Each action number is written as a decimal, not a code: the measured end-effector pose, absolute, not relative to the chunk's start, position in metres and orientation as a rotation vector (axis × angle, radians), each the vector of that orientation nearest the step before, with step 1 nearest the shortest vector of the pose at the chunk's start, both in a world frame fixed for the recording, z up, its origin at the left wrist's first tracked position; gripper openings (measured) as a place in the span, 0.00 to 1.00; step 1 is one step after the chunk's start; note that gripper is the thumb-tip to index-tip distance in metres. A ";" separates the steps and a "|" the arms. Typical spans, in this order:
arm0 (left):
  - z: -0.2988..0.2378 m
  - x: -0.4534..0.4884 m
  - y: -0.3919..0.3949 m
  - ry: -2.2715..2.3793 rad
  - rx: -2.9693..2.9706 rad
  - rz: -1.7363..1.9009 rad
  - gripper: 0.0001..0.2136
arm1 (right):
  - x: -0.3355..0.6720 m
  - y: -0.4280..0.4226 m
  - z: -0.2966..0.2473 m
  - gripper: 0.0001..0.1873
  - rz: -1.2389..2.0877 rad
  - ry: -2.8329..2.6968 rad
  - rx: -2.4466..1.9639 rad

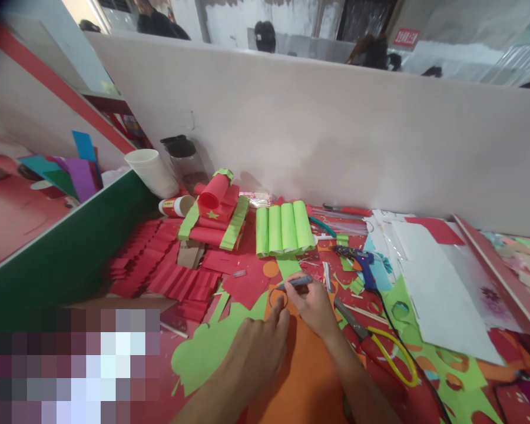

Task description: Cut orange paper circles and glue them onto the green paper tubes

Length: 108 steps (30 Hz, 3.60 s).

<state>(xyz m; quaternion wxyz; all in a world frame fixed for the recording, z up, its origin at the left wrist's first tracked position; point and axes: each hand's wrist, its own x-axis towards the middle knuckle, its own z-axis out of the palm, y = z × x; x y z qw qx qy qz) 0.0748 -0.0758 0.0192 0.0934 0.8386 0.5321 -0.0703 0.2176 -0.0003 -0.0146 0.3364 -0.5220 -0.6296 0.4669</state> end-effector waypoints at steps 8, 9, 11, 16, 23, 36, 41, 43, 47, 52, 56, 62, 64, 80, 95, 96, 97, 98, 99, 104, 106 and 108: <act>0.020 0.075 -0.075 1.578 2.460 -0.206 0.20 | 0.218 -0.001 -0.013 0.14 1.163 -1.644 -1.389; 0.020 0.075 -0.075 1.575 2.466 -0.201 0.20 | 0.218 -0.001 -0.013 0.15 1.169 -1.643 -1.387; 0.020 0.075 -0.075 1.576 2.471 -0.194 0.20 | 0.218 -0.001 -0.013 0.15 1.193 -1.652 -1.371; 0.020 0.074 -0.075 1.585 2.469 -0.174 0.18 | 0.219 0.000 -0.014 0.15 1.153 -1.638 -1.389; 0.020 0.075 -0.075 1.590 2.436 -0.173 0.16 | 0.218 0.000 -0.013 0.12 1.147 -1.694 -1.385; 0.024 0.074 -0.072 1.571 2.413 -0.206 0.17 | 0.221 0.001 -0.016 0.11 1.070 -1.670 -1.398; 0.024 0.073 -0.071 1.576 2.413 -0.207 0.19 | 0.221 0.002 -0.018 0.11 1.026 -1.674 -1.365; 0.024 0.073 -0.071 1.578 2.416 -0.198 0.20 | 0.221 0.001 -0.017 0.11 1.053 -1.668 -1.373; 0.023 0.072 -0.071 1.574 2.423 -0.195 0.20 | 0.220 0.000 -0.015 0.11 1.108 -1.657 -1.395; 0.024 0.071 -0.072 1.552 2.431 -0.213 0.19 | 0.219 0.000 -0.015 0.11 1.113 -1.677 -1.364; 0.024 0.071 -0.072 1.548 2.427 -0.202 0.19 | 0.219 0.002 -0.019 0.10 1.125 -1.698 -1.335; 0.022 0.071 -0.070 1.549 2.413 -0.232 0.20 | 0.220 0.002 -0.021 0.11 1.139 -1.673 -1.338; 0.023 0.071 -0.070 1.549 2.409 -0.226 0.20 | 0.220 0.002 -0.019 0.10 1.138 -1.675 -1.337; 0.015 0.039 -0.079 1.518 2.500 -0.132 0.18 | 0.225 0.009 -0.030 0.16 1.316 -1.274 -1.276; -0.003 0.004 -0.087 1.822 2.243 0.314 0.11 | 0.224 0.008 -0.021 0.15 1.294 -1.392 -1.248; -0.002 0.004 -0.085 1.845 2.207 0.309 0.12 | 0.224 0.008 -0.021 0.15 1.290 -1.398 -1.249; -0.001 0.003 -0.083 1.848 2.177 0.300 0.13 | 0.224 0.008 -0.021 0.14 1.284 -1.399 -1.247; 0.000 0.002 -0.080 1.828 2.156 0.289 0.14 | 0.224 0.008 -0.022 0.14 1.278 -1.400 -1.243; 0.002 0.001 -0.077 1.792 2.139 0.271 0.16 | 0.224 0.009 -0.022 0.14 1.274 -1.401 -1.239; 0.013 -0.004 -0.060 1.634 2.067 0.194 0.15 | 0.224 0.010 -0.023 0.12 1.234 -1.414 -1.216; 0.017 -0.003 -0.057 1.622 2.058 0.208 0.14 | 0.224 0.009 -0.021 0.12 1.211 -1.420 -1.208; 0.021 -0.001 -0.059 1.612 2.077 0.234 0.12 | 0.224 0.009 -0.020 0.12 1.207 -1.419 -1.203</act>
